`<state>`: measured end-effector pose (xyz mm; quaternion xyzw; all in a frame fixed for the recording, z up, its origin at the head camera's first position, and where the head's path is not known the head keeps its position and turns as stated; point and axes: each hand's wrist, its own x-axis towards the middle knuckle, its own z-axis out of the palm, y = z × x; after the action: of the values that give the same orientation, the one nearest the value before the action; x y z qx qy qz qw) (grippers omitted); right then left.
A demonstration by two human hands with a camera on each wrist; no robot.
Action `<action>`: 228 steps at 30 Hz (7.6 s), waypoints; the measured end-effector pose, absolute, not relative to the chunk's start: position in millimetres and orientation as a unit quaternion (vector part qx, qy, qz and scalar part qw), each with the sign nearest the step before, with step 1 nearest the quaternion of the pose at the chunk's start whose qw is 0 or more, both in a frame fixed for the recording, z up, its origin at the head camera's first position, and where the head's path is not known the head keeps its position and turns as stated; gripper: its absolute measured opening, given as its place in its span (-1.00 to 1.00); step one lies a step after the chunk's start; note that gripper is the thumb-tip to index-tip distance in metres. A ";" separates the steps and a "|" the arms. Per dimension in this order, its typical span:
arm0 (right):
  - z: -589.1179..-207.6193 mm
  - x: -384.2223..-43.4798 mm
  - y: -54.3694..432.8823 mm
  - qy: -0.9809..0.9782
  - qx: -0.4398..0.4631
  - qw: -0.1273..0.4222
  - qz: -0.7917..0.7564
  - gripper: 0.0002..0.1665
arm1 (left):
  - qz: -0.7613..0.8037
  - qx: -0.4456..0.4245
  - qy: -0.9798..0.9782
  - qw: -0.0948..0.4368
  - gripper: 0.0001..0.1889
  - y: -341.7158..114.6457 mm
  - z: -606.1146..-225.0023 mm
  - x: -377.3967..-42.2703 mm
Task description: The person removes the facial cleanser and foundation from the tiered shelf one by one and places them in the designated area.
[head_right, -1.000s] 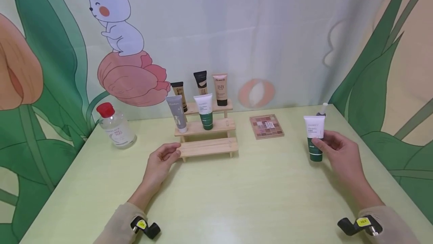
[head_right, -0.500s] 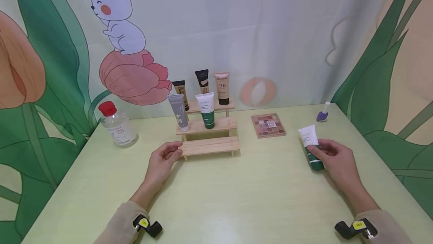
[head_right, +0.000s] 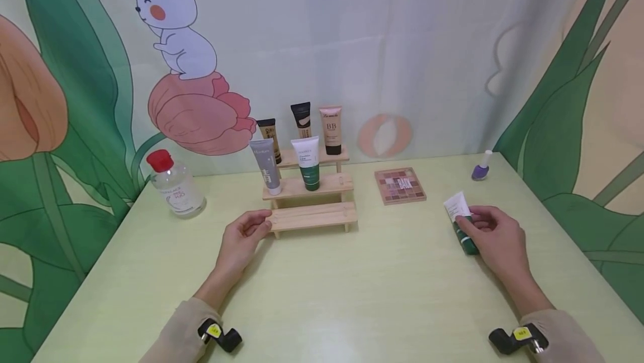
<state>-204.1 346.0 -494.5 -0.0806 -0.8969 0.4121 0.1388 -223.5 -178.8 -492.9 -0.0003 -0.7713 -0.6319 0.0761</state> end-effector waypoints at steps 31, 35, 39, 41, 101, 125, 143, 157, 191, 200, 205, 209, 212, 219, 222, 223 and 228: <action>-479.1 -206.6 346.8 -0.800 -0.125 0.260 0.527 -0.39 | -0.633 0.003 -0.771 0.078 -0.75 -180.3 -493.5 -221.8; -466.0 -208.0 339.4 -0.796 -0.107 0.256 0.538 -0.35 | -0.631 0.004 -0.772 0.080 -0.75 -179.5 -493.4 -222.8; -450.3 -215.5 321.4 -0.786 -0.067 0.266 0.554 -0.34 | -0.629 0.004 -0.773 0.083 -0.75 -178.8 -492.1 -223.1; -443.1 -221.0 309.2 -0.780 -0.037 0.276 0.561 -0.36 | -0.630 0.004 -0.773 0.081 -0.75 -178.3 -491.7 -223.2; -417.3 -290.7 71.1 -0.727 0.179 0.152 0.646 -0.50 | -0.630 -0.001 -0.772 0.085 -0.75 -179.7 -491.8 -223.7; -391.7 -249.8 188.1 -0.773 0.107 0.251 0.573 -0.47 | -0.623 0.011 -0.778 0.080 -0.75 -178.5 -491.8 -222.8; -414.4 -221.5 249.7 -0.789 0.044 0.266 0.551 -0.51 | -0.630 0.009 -0.772 0.082 -0.75 -176.4 -489.4 -222.8; -450.5 -194.4 269.4 -0.849 -0.019 0.189 0.493 -0.38 | -0.629 0.011 -0.774 0.077 -0.76 -178.4 -493.0 -224.3; -482.5 -187.4 263.9 -0.892 -0.083 0.190 0.402 -0.50 | -0.628 0.006 -0.775 0.076 -0.75 -178.5 -491.2 -223.4; -475.4 -185.6 266.1 -0.878 -0.096 0.211 0.420 -0.49 | -0.626 0.007 -0.776 0.077 -0.75 -178.4 -492.6 -223.6; -468.9 -184.3 266.8 -0.865 -0.097 0.213 0.444 -0.42 | -0.625 0.008 -0.777 0.076 -0.75 -178.2 -492.5 -223.9; -464.2 -185.6 264.1 -0.852 -0.090 0.216 0.468 -0.36 | -0.624 0.009 -0.778 0.075 -0.75 -178.5 -491.8 -223.0; -459.9 -189.1 258.5 -0.845 -0.072 0.226 0.479 -0.35 | -0.626 0.009 -0.776 0.075 -0.75 -178.7 -491.7 -222.6; -442.0 -201.0 230.4 -0.821 -0.013 0.260 0.507 -0.43 | -0.625 0.007 -0.776 0.077 -0.76 -177.8 -492.8 -224.2; -431.6 -209.9 213.0 -0.812 0.013 0.256 0.525 -0.42 | -0.623 0.012 -0.778 0.077 -0.75 -178.1 -493.2 -224.9; -428.1 -213.0 206.1 -0.807 0.022 0.253 0.533 -0.42 | -0.623 0.013 -0.778 0.078 -0.75 -178.6 -493.3 -224.7; -414.5 -230.2 168.4 -0.765 0.081 0.241 0.592 -0.48 | -0.623 0.013 -0.778 0.080 -0.75 -180.3 -494.0 -224.3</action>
<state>-230.2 168.4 -414.5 0.0810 -0.7648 0.5917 0.2415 -224.3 -180.3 -494.0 0.0133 -0.7780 -0.6230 0.0795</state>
